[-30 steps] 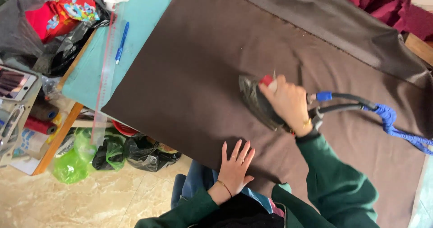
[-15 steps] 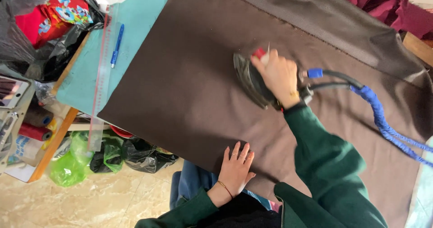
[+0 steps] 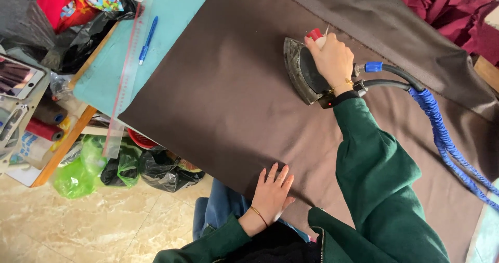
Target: Ironing a large piece of brown fabric on a work table, smoothing and repositioning it as needed.
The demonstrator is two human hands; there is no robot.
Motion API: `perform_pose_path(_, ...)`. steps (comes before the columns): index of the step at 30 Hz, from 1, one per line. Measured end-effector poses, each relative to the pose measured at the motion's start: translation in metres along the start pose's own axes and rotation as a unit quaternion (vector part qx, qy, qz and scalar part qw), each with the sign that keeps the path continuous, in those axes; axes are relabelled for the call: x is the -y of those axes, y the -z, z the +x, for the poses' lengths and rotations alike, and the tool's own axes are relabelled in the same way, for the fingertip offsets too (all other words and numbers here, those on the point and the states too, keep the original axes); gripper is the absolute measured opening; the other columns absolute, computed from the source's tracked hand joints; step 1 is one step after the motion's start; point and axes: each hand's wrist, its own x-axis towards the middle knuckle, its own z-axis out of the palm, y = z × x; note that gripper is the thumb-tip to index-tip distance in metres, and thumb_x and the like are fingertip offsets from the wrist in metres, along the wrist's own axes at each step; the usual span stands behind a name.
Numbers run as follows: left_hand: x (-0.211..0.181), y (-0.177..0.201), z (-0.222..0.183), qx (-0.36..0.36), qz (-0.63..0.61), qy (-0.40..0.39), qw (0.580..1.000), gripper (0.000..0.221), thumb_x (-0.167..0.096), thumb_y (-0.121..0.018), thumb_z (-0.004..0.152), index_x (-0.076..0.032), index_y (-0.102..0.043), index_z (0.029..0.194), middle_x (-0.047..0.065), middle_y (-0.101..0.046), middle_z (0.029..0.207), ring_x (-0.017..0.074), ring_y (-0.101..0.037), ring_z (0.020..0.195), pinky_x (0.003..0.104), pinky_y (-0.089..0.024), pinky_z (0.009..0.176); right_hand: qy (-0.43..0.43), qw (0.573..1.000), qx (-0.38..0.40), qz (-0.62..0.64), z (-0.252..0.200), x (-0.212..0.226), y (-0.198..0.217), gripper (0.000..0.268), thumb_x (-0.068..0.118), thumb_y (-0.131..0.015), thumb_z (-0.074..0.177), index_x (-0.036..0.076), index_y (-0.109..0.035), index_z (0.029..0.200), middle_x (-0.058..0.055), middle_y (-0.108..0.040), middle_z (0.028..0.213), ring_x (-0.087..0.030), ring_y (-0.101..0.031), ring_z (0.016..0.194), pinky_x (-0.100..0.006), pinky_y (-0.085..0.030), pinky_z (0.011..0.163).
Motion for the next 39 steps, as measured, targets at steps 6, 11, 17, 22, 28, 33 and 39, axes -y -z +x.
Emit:
perform_pose_path(6, -0.002, 0.0, 0.0, -0.004, 0.002, 0.0, 1.0, 0.069, -0.052, -0.074, 0.086, -0.012, -0.057, 0.141, 0.014, -0.045, 0.158, 0.0431, -0.037, 0.146, 0.064, -0.032, 0.113, -0.003, 0.999, -0.014, 0.049, -0.003, -0.007, 0.0, 0.063, 0.066, -0.051, 0.102, 0.003, -0.057, 0.101, -0.02, -0.07, 0.096, -0.046, -0.063, 0.085, -0.053, -0.044, 0.073)
perform_pose_path(11, 0.0, 0.008, -0.001, -0.01, -0.001, -0.004, 1.0, 0.069, -0.051, -0.077, 0.084, -0.011, -0.058, 0.138, 0.014, -0.045, 0.158, 0.0417, -0.038, 0.146, 0.063, -0.033, 0.112, 0.029, 0.999, -0.021, 0.004, 0.009, -0.011, -0.01, 0.064, 0.065, -0.05, 0.106, 0.001, -0.057, 0.099, -0.022, -0.071, 0.092, -0.047, -0.065, 0.081, -0.055, -0.047, 0.071)
perform_pose_path(17, -0.001, 0.021, -0.011, -0.019, -0.048, -0.031, 0.998, 0.069, -0.041, -0.085, 0.078, -0.009, -0.059, 0.134, 0.019, -0.043, 0.158, 0.0478, -0.034, 0.146, 0.07, -0.03, 0.111, 0.042, 0.997, -0.051, -0.029, 0.044, -0.029, -0.016, 0.07, 0.069, -0.052, 0.106, -0.001, -0.06, 0.103, -0.026, -0.072, 0.096, -0.052, -0.066, 0.087, -0.059, -0.047, 0.075)
perform_pose_path(22, 0.0, 0.021, -0.023, -0.042, -0.098, -0.044, 0.993, 0.07, -0.034, -0.089, 0.076, -0.005, -0.061, 0.134, 0.022, -0.046, 0.156, 0.05, -0.035, 0.146, 0.073, -0.028, 0.11, 0.029, 0.998, -0.047, -0.036, 0.072, -0.047, -0.016, 0.073, 0.074, -0.054, 0.107, 0.001, -0.06, 0.103, -0.025, -0.072, 0.095, -0.052, -0.066, 0.085, -0.059, -0.047, 0.072)
perform_pose_path(28, 0.019, 0.041, -0.011, -0.017, -0.105, -0.031, 0.994, 0.052, -0.035, -0.073, 0.089, -0.02, -0.058, 0.136, 0.006, -0.059, 0.141, 0.0346, -0.046, 0.14, 0.059, -0.035, 0.108, 0.012, 1.0, -0.001, 0.005, 0.019, -0.029, 0.003, 0.067, 0.065, -0.052, 0.102, -0.001, -0.063, 0.106, -0.033, -0.069, 0.106, -0.059, -0.061, 0.098, -0.061, -0.044, 0.081)
perform_pose_path(33, 0.085, 0.091, 0.043, -0.118, -0.036, 0.118, 0.985, 0.056, -0.047, -0.057, 0.096, -0.015, -0.055, 0.143, 0.021, -0.055, 0.147, 0.0482, -0.042, 0.141, 0.072, -0.031, 0.106, 0.048, 0.996, -0.021, -0.073, -0.074, -0.026, -0.001, 0.065, 0.065, -0.055, 0.104, 0.002, -0.065, 0.099, -0.03, -0.072, 0.086, -0.052, -0.073, 0.088, -0.059, -0.058, 0.075)
perform_pose_path(39, 0.196, 0.078, 0.07, -0.16, 0.098, 0.225, 0.956, 0.071, -0.063, -0.049, 0.099, -0.025, -0.041, 0.159, 0.014, -0.026, 0.171, 0.0386, -0.021, 0.157, 0.074, -0.009, 0.117, 0.057, 0.994, 0.05, -0.081, -0.204, 0.012, 0.03, 0.063, 0.065, -0.051, 0.101, 0.002, -0.058, 0.102, -0.034, -0.072, 0.083, -0.053, -0.073, 0.088, -0.06, -0.057, 0.078)
